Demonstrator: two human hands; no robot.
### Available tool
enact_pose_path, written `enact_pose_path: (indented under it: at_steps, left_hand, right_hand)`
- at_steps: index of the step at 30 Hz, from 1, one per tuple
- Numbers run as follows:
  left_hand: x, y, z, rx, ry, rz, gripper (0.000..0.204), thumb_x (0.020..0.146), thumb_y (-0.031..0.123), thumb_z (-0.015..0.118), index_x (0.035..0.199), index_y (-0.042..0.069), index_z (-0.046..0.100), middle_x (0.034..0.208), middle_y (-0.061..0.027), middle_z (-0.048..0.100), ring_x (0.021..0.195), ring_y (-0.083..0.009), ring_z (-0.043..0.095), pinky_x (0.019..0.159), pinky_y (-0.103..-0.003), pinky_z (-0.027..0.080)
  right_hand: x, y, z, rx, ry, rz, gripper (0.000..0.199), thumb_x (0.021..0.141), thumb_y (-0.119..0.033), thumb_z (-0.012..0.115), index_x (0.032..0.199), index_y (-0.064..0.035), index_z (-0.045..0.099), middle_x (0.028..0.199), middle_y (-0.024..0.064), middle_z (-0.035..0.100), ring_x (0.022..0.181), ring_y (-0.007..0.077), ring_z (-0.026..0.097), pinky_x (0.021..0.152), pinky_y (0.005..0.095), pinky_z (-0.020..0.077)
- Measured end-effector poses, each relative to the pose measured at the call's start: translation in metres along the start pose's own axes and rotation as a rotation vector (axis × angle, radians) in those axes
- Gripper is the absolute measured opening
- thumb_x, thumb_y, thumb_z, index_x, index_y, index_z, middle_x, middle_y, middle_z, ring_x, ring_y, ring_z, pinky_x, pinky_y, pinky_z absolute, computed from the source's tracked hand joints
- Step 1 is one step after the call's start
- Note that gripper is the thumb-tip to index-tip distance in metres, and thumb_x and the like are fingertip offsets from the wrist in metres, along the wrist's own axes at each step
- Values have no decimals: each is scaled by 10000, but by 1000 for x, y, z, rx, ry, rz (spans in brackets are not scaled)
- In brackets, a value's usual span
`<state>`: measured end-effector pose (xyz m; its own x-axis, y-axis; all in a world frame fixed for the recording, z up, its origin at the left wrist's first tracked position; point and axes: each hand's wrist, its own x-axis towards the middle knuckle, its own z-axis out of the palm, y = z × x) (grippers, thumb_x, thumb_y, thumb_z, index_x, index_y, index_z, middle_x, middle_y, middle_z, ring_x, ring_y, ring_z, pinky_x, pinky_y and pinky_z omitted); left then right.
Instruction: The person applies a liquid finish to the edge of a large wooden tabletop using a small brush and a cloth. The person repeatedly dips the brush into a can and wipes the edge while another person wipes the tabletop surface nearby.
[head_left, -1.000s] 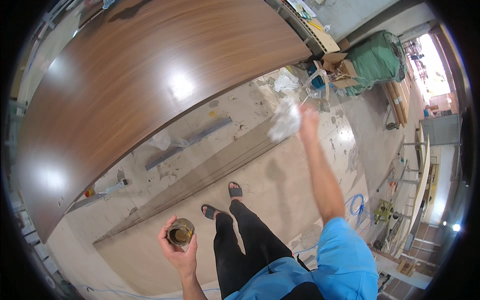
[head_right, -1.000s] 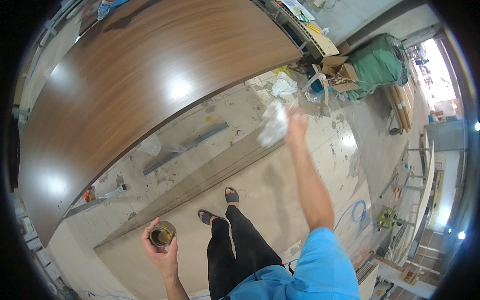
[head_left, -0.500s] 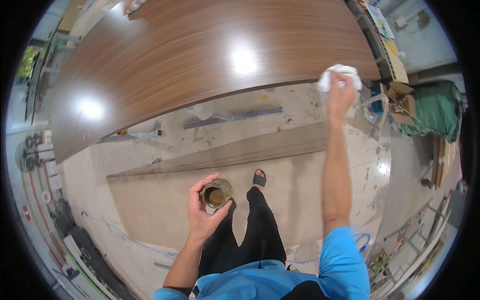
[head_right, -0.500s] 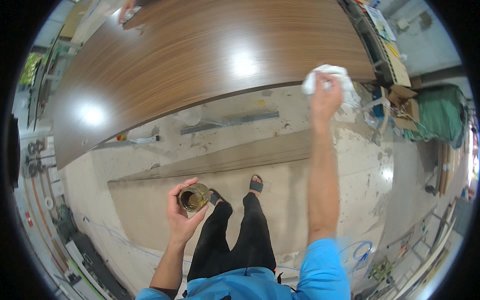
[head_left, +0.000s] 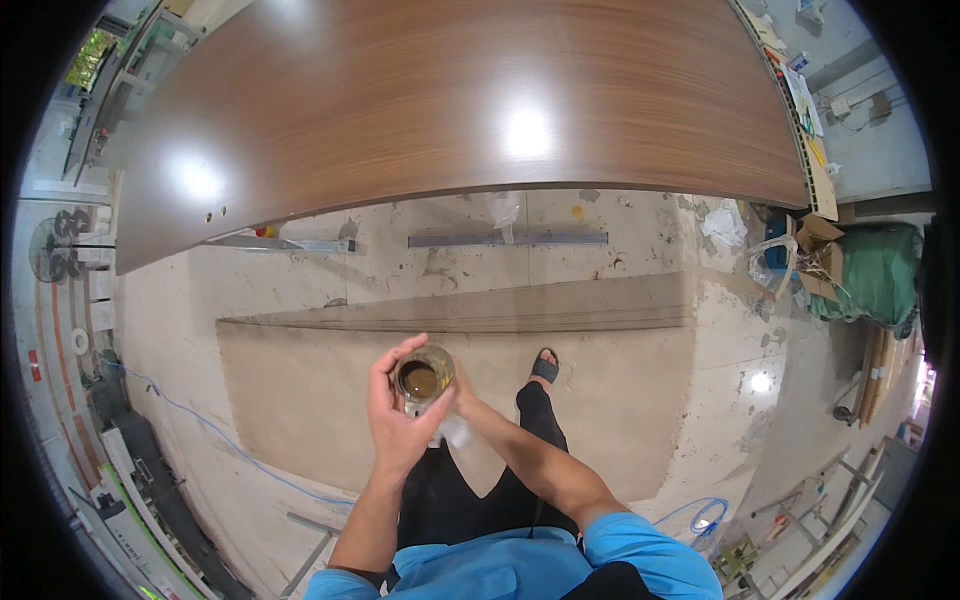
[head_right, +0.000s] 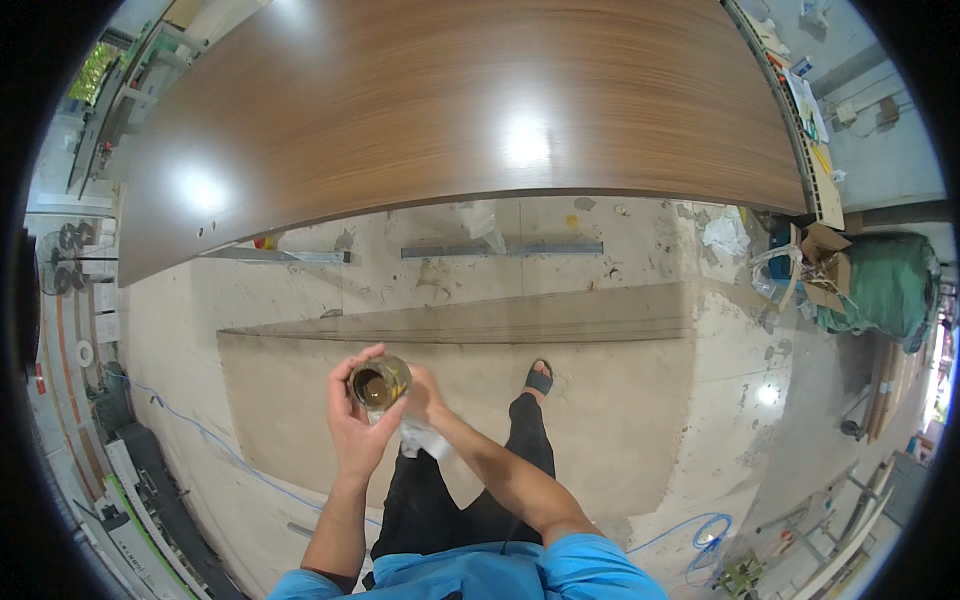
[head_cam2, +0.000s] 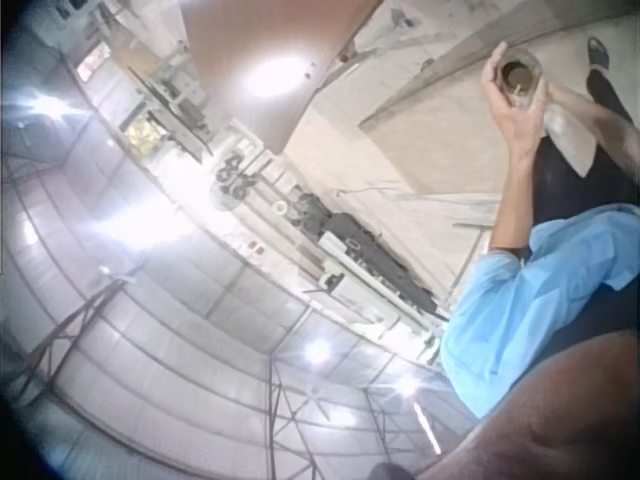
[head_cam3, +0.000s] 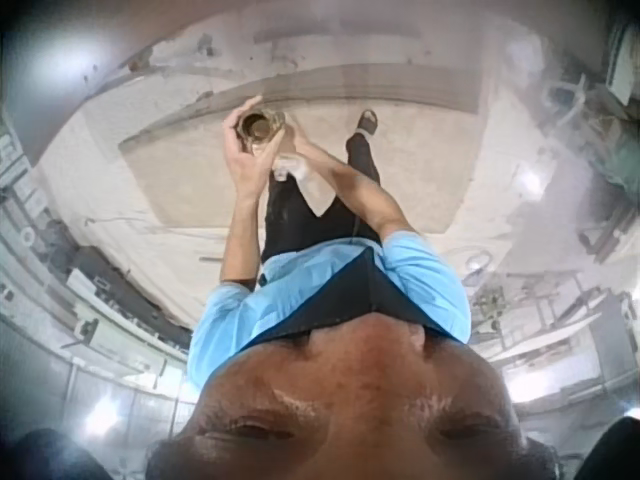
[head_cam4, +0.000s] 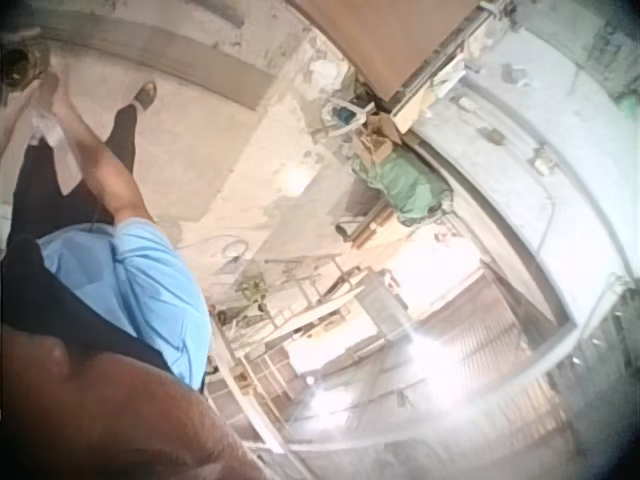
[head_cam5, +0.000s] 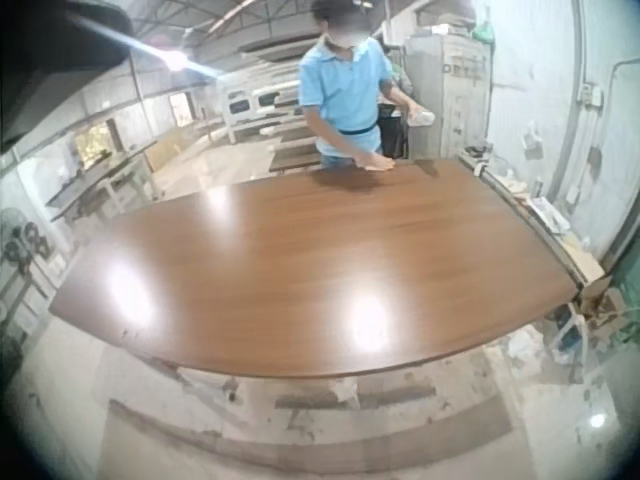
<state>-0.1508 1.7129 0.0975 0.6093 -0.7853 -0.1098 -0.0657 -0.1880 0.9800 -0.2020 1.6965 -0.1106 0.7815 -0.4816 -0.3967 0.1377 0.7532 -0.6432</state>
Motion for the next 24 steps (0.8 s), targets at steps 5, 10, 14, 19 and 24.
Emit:
enact_pose_path:
  at_steps: [5,10,14,19,24]
  left_hand:
    - [34,-34,-73,-84,-52,1,740,832,-68,795,1462,36,422,1529,-182,524,1398,-229,519,1161,-387,453]
    - [67,-48,-129,90,-134,156,687,813,-29,837,1416,6,510,1436,-131,623,1249,-220,643,1089,-343,513]
    - [79,-57,-145,154,-215,211,679,793,-15,834,1409,23,550,1407,-126,652,1257,-219,656,1084,-340,512]
    - [79,-62,-140,132,-276,252,685,769,-25,815,1402,31,558,1403,-126,656,1264,-254,660,1093,-358,511]
    - [75,-67,-129,177,-324,287,708,740,-34,807,1386,46,527,1407,-152,620,1315,-361,592,1098,-424,505]
  right_hand:
    - [-66,-33,-28,-531,445,-43,204,969,-147,762,1106,0,793,1027,97,802,954,143,715,889,309,557]
    - [-94,-138,55,-810,670,-350,165,938,-54,772,1088,15,777,1027,95,794,924,148,716,831,283,557]
    - [-86,-186,135,-1448,469,-557,126,899,4,743,1020,-29,752,891,102,717,830,262,708,721,350,562]
    - [-58,-185,183,-1783,362,-588,181,798,28,756,950,-41,687,923,80,599,889,292,637,715,430,551]
    - [-45,-175,179,-1871,323,-476,149,834,-15,756,966,-29,690,934,87,596,913,296,635,721,436,537]
